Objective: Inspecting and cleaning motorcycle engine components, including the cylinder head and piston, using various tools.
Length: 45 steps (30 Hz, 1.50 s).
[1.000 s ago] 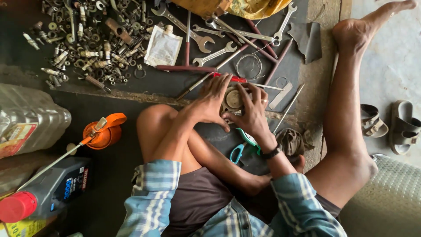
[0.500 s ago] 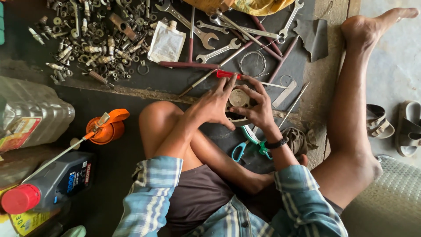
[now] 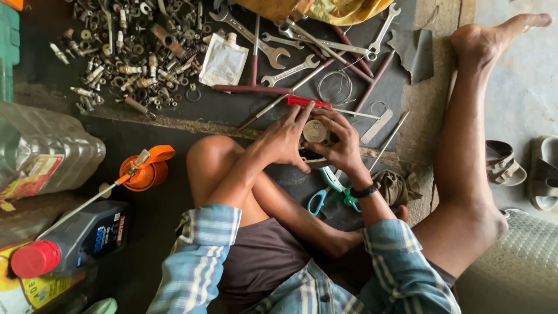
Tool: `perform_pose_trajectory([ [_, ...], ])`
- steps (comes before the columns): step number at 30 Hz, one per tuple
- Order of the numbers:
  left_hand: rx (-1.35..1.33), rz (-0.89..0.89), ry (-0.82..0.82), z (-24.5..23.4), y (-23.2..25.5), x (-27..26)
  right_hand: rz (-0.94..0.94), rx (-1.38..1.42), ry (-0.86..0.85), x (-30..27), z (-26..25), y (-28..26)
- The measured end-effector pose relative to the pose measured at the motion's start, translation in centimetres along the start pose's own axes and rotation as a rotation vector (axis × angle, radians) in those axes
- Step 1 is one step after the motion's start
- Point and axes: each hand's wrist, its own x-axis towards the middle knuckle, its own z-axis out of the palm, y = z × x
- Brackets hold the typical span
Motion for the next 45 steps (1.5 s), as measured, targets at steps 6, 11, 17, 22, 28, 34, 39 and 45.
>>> perform_pose_trajectory([
  [6, 0.034, -0.04, -0.048, -0.3, 0.3, -0.1, -0.121, -0.084, 0.05, -0.5, 0.6, 0.9],
  [11, -0.005, -0.003, -0.028, -0.1, -0.2, 0.2, -0.058, 0.022, 0.034, -0.5, 0.4, 1.0],
  [17, -0.511, -0.026, 0.184, 3.2, -4.4, 1.7, 0.43, 0.566, 0.119, -2.0, 0.7, 3.1],
  [22, -0.741, -0.24, 0.102, 3.6, -4.2, 1.3, 0.696, 0.688, 0.059, -2.5, 1.5, 3.6],
  [28, -0.477, -0.163, 0.261, 6.3, -6.1, 2.3, 0.693, 0.697, 0.156, -2.7, 3.3, 4.8],
  [34, -0.592, -0.22, 0.22, 5.5, -5.5, 2.4, 0.671, 0.658, 0.18, -3.2, 3.7, 6.1],
  [39, -0.532, -0.168, 0.277, 6.6, -6.5, 2.9, 0.674, 0.357, 0.182, -1.9, 3.0, 4.8],
  [45, -0.505, -0.337, 0.37, 5.6, -4.2, 2.7, 0.737, -0.136, 0.037, 1.2, 1.5, 3.0],
])
